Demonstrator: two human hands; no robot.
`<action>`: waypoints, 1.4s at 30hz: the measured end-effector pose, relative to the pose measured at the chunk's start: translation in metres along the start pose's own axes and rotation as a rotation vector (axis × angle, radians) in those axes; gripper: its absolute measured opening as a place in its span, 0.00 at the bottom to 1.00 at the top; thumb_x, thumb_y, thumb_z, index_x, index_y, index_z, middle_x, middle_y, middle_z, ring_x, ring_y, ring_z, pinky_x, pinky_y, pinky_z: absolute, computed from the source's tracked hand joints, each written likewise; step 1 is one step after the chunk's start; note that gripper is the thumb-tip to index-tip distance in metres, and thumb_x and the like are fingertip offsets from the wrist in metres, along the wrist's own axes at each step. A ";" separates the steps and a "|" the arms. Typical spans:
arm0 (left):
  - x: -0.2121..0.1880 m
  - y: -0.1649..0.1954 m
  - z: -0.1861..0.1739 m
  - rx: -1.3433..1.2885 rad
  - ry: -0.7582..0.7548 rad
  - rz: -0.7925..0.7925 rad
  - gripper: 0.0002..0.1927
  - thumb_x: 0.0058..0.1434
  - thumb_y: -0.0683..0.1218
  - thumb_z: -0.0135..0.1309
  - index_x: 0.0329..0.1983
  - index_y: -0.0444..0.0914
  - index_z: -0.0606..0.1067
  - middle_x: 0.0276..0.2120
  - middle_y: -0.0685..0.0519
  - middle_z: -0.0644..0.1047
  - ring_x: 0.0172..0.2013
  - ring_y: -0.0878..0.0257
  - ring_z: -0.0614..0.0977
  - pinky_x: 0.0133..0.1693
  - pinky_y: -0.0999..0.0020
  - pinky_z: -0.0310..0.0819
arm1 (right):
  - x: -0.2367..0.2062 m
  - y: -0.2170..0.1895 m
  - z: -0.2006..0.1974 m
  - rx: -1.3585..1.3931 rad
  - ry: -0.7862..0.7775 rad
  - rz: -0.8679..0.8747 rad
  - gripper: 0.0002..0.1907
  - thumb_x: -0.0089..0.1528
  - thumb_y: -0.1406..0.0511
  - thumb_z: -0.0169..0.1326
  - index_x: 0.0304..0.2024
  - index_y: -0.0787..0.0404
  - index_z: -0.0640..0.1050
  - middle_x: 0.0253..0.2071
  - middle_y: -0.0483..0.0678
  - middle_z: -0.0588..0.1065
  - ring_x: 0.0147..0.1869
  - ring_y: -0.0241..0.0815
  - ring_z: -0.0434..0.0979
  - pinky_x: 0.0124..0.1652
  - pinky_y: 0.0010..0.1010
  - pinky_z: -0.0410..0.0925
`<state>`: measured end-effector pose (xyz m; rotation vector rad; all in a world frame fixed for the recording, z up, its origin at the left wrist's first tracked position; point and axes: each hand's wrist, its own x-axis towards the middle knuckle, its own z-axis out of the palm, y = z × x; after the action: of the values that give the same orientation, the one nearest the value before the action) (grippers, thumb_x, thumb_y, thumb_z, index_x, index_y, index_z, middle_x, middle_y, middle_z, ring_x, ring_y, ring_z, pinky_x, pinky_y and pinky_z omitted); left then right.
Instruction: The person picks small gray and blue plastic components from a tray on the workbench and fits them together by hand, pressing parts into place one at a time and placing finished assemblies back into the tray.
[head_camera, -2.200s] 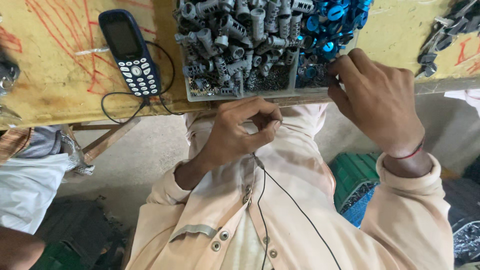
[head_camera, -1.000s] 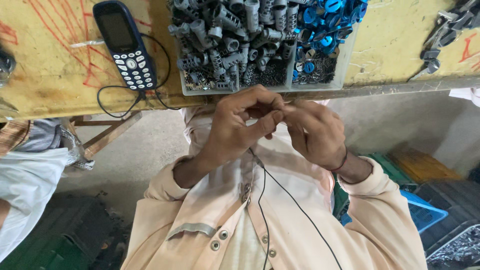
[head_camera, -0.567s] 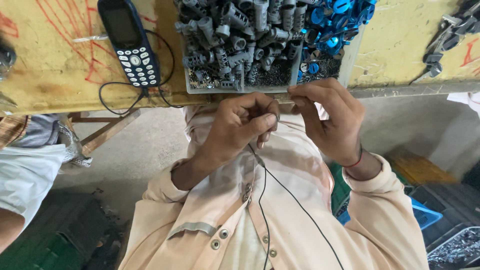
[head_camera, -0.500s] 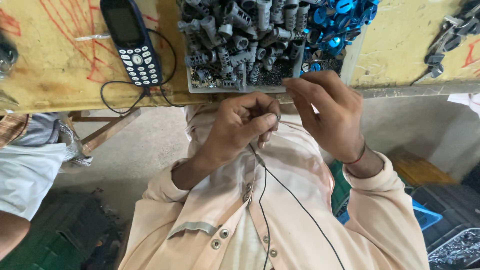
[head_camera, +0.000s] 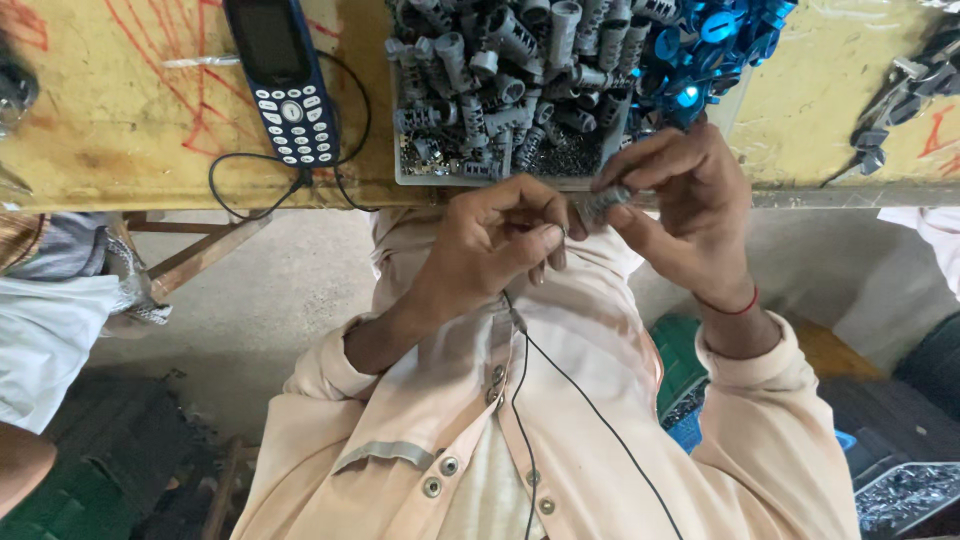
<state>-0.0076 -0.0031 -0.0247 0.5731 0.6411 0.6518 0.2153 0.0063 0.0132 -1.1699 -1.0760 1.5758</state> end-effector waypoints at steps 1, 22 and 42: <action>0.003 0.000 -0.001 -0.049 -0.033 -0.005 0.08 0.71 0.42 0.54 0.48 0.33 0.73 0.37 0.51 0.79 0.36 0.69 0.80 0.39 0.73 0.79 | -0.005 0.004 0.001 0.009 0.016 -0.004 0.16 0.61 0.73 0.59 0.48 0.54 0.74 0.48 0.44 0.77 0.48 0.37 0.80 0.50 0.26 0.76; -0.004 0.010 0.014 0.135 0.213 0.006 0.08 0.67 0.41 0.60 0.38 0.32 0.74 0.28 0.57 0.76 0.26 0.76 0.75 0.27 0.79 0.71 | -0.028 0.004 0.009 -0.873 -0.003 -0.437 0.18 0.61 0.80 0.64 0.51 0.64 0.81 0.53 0.53 0.79 0.51 0.47 0.82 0.45 0.32 0.75; -0.004 0.004 0.016 0.792 0.050 0.536 0.12 0.62 0.37 0.67 0.49 0.36 0.81 0.45 0.49 0.84 0.45 0.59 0.88 0.48 0.68 0.83 | -0.007 0.001 -0.021 -1.419 0.200 -0.306 0.08 0.67 0.70 0.67 0.48 0.56 0.83 0.38 0.47 0.71 0.38 0.44 0.75 0.36 0.35 0.67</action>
<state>-0.0002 -0.0082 -0.0101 1.5032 0.7965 0.9077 0.2365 0.0024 0.0104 -1.8117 -2.1799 0.2498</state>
